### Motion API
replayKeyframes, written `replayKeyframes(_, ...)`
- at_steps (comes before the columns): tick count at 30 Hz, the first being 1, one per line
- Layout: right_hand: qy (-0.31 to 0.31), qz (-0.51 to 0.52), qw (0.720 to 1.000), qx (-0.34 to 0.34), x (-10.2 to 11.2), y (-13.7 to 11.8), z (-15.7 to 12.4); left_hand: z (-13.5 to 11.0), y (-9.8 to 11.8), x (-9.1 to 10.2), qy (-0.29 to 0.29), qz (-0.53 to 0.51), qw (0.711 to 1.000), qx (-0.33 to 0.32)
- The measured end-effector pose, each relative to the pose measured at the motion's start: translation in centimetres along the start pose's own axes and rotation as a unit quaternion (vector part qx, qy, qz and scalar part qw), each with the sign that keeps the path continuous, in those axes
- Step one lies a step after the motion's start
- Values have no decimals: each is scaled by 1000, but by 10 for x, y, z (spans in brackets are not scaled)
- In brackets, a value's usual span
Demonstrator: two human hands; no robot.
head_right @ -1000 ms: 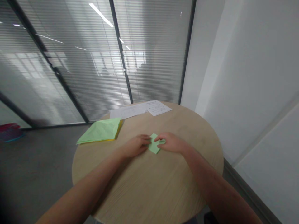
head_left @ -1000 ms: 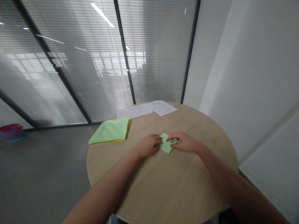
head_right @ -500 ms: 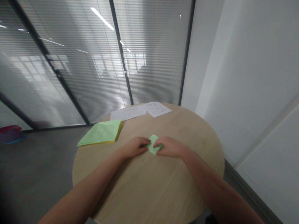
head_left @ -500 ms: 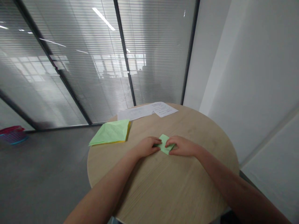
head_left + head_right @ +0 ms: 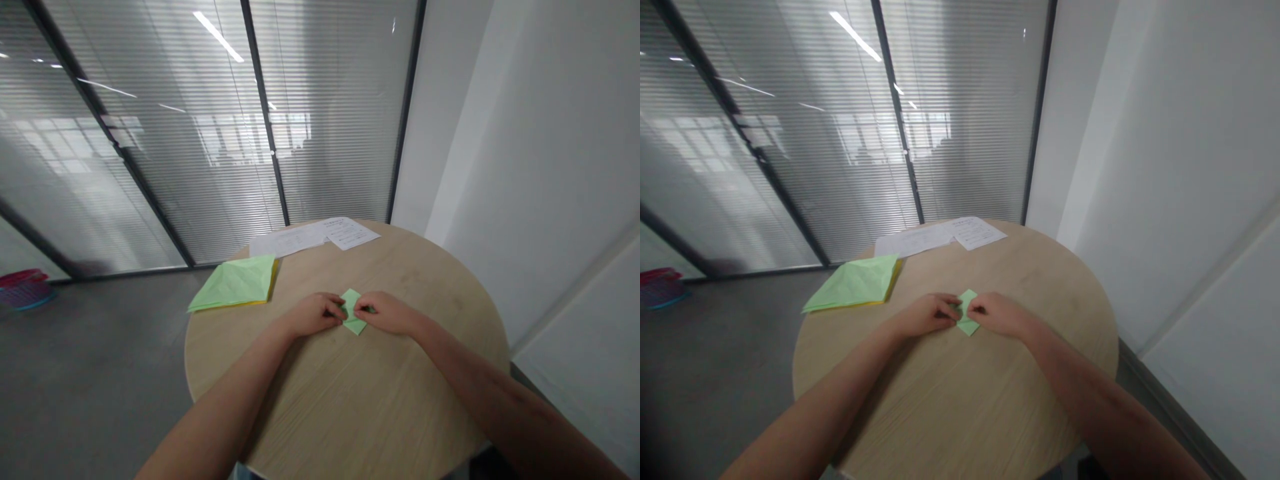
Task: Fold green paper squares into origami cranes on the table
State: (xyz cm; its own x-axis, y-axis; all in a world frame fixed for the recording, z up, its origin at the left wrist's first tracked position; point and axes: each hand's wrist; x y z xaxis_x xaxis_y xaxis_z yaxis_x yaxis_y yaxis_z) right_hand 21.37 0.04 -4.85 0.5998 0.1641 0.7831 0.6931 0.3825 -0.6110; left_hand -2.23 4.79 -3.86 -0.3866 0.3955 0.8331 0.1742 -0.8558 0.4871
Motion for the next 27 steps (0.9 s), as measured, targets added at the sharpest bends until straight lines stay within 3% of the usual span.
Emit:
replayKeyframes(6, 11, -2, 999, -39, -5, -5, 1, 1, -2, -1, -15, -31, 999, -17)
replayKeyframes(12, 20, -21, 997, -76, -13, -2, 7, -2, -10, -1, 10, -51, 998, 45)
replayKeyframes(19, 59, -80, 993, -64, -16, -3, 9, -1, -10, -7, 61, 46, 992, 104)
replayKeyframes(27, 88, -122, 986, -64, -22, -1, 11, 0, 2, -6, 13, 175, 980, 93)
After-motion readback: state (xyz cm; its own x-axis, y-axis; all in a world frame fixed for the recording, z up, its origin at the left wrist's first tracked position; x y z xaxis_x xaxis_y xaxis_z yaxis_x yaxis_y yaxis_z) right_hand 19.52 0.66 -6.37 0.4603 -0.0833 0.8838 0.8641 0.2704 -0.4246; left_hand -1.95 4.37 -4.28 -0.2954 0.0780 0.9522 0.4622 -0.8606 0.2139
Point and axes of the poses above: each hand's wrist, its own z-axis towards the middle knuckle, its own x-axis out of the back of the hand, y = z × x, and after that the axes turned 10 degrees about -x, right-handed
